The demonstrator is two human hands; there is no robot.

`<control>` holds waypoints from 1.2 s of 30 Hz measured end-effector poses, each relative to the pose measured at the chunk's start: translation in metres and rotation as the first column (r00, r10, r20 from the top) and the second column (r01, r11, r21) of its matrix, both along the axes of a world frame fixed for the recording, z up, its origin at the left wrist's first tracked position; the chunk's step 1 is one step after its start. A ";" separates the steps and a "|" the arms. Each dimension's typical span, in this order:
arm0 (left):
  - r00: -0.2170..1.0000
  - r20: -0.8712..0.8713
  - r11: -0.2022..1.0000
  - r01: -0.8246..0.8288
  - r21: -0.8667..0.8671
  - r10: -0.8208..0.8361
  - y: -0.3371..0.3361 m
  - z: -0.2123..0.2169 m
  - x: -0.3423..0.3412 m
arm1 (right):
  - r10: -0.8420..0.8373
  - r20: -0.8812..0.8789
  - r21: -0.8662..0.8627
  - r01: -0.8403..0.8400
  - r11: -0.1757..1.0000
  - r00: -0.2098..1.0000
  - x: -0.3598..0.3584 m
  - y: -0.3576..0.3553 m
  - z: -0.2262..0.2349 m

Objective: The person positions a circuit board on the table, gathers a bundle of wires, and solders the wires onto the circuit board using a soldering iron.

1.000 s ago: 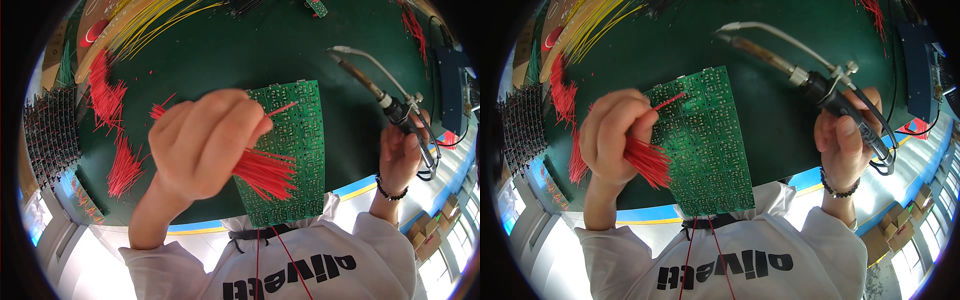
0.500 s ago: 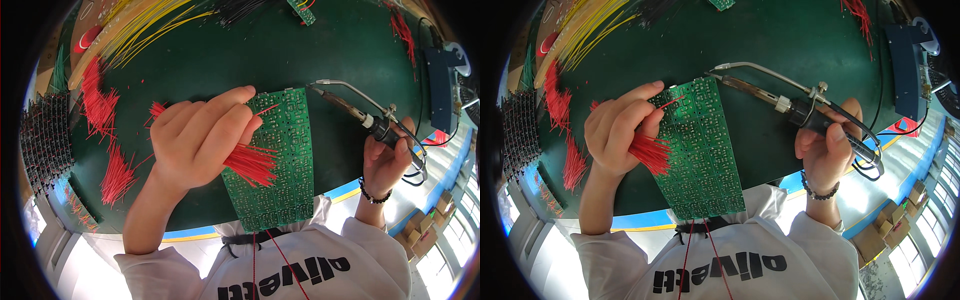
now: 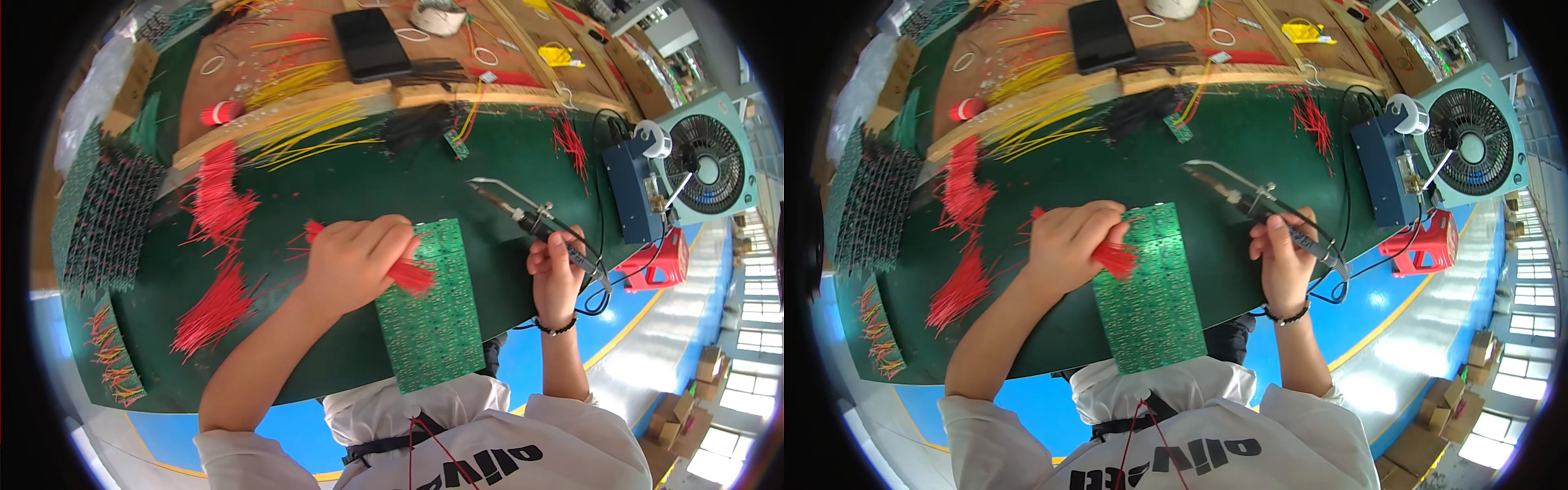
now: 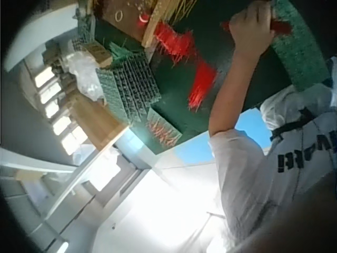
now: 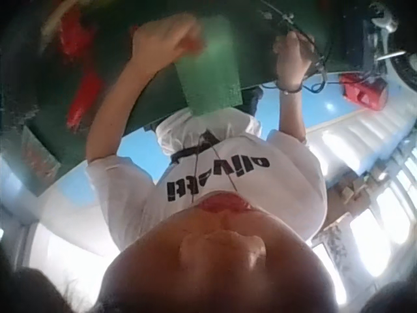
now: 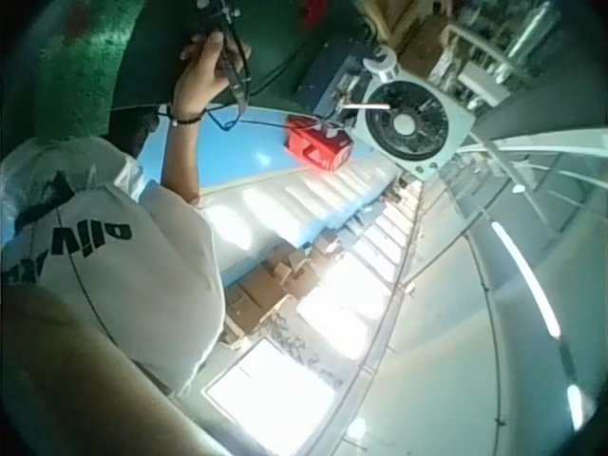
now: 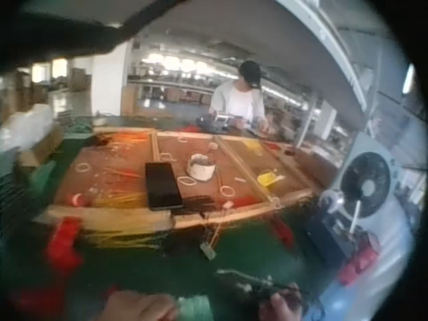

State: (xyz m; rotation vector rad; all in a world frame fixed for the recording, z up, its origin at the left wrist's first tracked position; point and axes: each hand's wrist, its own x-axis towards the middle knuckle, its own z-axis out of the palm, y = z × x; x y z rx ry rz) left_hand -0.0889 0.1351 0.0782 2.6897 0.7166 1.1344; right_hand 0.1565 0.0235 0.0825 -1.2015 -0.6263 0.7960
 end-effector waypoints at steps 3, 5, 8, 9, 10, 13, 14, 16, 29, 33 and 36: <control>1.000 0.026 1.000 0.005 -0.001 -0.005 0.000 -0.004 0.000 | -0.058 0.015 0.097 0.056 0.994 0.998 0.017 0.022 0.009; 0.998 0.056 0.999 -0.006 0.034 0.004 0.004 -0.008 0.001 | -0.110 0.015 0.185 0.106 0.977 0.994 0.031 0.051 0.011; 0.996 0.088 1.000 -0.006 0.023 0.004 0.001 -0.006 0.002 | -0.249 0.061 0.193 0.233 0.953 0.967 0.049 0.100 0.010; 0.997 0.077 1.000 -0.001 -0.011 0.002 0.001 -0.004 0.002 | -0.254 0.042 0.216 0.240 0.947 0.966 0.056 0.111 0.003; 0.996 0.084 1.000 -0.004 -0.002 0.004 0.002 -0.004 0.001 | -0.253 0.019 0.242 0.241 0.940 0.967 0.057 0.119 -0.002; 1.000 0.028 1.000 -0.010 -0.018 0.011 0.001 -0.005 -0.001 | -0.263 0.032 0.177 0.254 0.951 0.964 0.063 0.120 -0.011; 1.000 0.027 1.000 -0.009 -0.020 0.010 0.001 -0.005 -0.002 | -0.257 0.025 0.142 0.251 0.957 0.966 0.064 0.119 -0.013; 1.000 0.024 1.000 -0.006 -0.025 0.007 0.001 -0.005 -0.002 | -0.236 0.022 0.148 0.230 0.962 0.972 0.066 0.119 -0.014; 0.995 0.103 1.000 -0.003 0.031 -0.001 0.003 -0.005 0.002 | -0.230 0.007 0.167 0.226 0.960 0.973 0.061 0.115 -0.010; 0.995 0.101 1.000 -0.009 0.029 0.006 0.003 -0.003 0.002 | -0.218 0.045 0.171 0.207 0.963 0.975 0.059 0.119 -0.011; 0.998 0.068 0.999 -0.002 -0.036 0.005 0.001 -0.002 0.000 | -0.233 0.052 0.167 0.222 0.961 0.971 0.060 0.115 -0.013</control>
